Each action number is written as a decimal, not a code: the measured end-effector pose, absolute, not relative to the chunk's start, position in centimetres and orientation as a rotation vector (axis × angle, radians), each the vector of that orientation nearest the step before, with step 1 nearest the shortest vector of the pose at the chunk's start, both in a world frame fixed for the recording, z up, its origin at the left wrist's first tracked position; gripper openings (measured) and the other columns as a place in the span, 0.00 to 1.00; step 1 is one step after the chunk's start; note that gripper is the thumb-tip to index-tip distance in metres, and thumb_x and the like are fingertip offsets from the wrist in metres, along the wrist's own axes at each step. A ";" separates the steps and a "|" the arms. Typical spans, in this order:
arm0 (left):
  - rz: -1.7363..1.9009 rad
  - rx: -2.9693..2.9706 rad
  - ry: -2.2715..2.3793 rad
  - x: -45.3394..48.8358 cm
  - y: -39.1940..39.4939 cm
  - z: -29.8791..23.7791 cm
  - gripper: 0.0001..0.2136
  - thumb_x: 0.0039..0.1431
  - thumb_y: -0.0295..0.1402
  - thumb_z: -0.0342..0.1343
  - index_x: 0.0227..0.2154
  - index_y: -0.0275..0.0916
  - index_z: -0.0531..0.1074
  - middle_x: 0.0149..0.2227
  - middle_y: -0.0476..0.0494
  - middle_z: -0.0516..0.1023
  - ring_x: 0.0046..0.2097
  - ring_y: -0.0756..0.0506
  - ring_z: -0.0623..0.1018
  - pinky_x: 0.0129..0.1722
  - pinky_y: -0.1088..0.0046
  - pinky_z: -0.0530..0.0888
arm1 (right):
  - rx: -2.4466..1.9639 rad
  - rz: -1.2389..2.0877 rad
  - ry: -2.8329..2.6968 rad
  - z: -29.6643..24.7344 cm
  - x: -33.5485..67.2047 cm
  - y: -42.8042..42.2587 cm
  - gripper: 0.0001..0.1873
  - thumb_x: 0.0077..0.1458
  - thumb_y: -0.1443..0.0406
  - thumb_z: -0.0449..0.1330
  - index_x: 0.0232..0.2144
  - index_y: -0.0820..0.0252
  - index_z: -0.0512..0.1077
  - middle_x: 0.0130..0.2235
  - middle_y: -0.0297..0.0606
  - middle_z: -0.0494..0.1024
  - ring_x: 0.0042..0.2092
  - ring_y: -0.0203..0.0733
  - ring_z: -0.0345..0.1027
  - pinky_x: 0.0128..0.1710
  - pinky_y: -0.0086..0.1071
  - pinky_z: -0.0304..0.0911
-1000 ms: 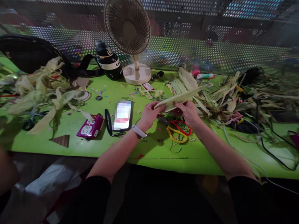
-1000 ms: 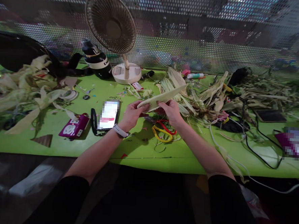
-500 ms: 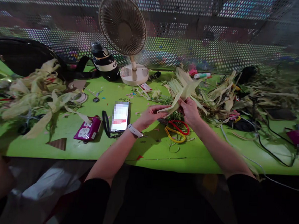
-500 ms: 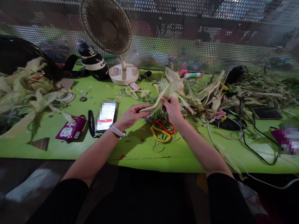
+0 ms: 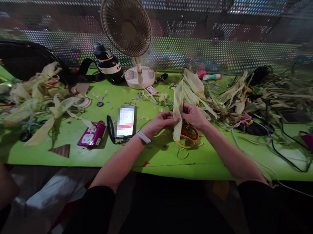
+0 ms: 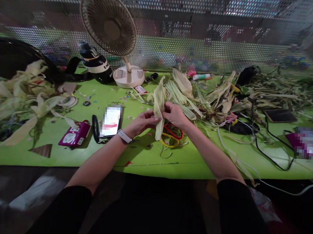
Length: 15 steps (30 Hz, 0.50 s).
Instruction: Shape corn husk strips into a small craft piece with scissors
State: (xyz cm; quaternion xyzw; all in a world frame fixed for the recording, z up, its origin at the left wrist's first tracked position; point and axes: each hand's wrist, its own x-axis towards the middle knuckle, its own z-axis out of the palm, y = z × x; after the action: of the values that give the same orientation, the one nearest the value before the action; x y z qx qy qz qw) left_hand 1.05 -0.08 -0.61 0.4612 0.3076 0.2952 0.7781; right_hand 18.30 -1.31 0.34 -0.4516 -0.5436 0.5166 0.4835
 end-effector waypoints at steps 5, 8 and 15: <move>0.593 1.011 0.665 0.9 0.1 -1.0 0.21 0.33 0.36 0.75 0.29 0.34 0.73 0.29 0.49 0.78 0.30 0.52 0.77 0.34 0.73 0.75 | -1.121 1.284 -1.370 0.8 18.4 -1.5 0.15 0.38 0.64 0.72 0.29 0.58 0.73 0.28 0.30 0.79 0.31 0.36 0.71 0.37 0.33 0.70; 0.574 1.020 0.649 0.9 0.2 -1.4 0.21 0.33 0.35 0.75 0.29 0.33 0.73 0.28 0.49 0.79 0.30 0.52 0.78 0.35 0.73 0.75 | -1.133 1.324 -1.423 1.5 18.7 -1.8 0.13 0.37 0.65 0.72 0.28 0.58 0.74 0.31 0.31 0.80 0.33 0.37 0.73 0.41 0.36 0.71; 0.522 1.021 0.625 0.3 0.9 -1.7 0.21 0.32 0.34 0.75 0.28 0.34 0.72 0.27 0.50 0.78 0.27 0.53 0.76 0.30 0.75 0.74 | -1.075 1.430 -1.543 3.1 20.4 -1.8 0.12 0.40 0.66 0.71 0.31 0.60 0.78 0.32 0.33 0.80 0.35 0.38 0.73 0.42 0.36 0.71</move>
State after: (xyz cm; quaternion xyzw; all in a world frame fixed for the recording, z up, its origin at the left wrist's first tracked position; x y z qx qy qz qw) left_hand 0.29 0.94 -1.74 0.4749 0.2910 0.2426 0.7943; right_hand 20.36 -1.78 3.11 -0.4209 -0.6042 0.5599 0.3799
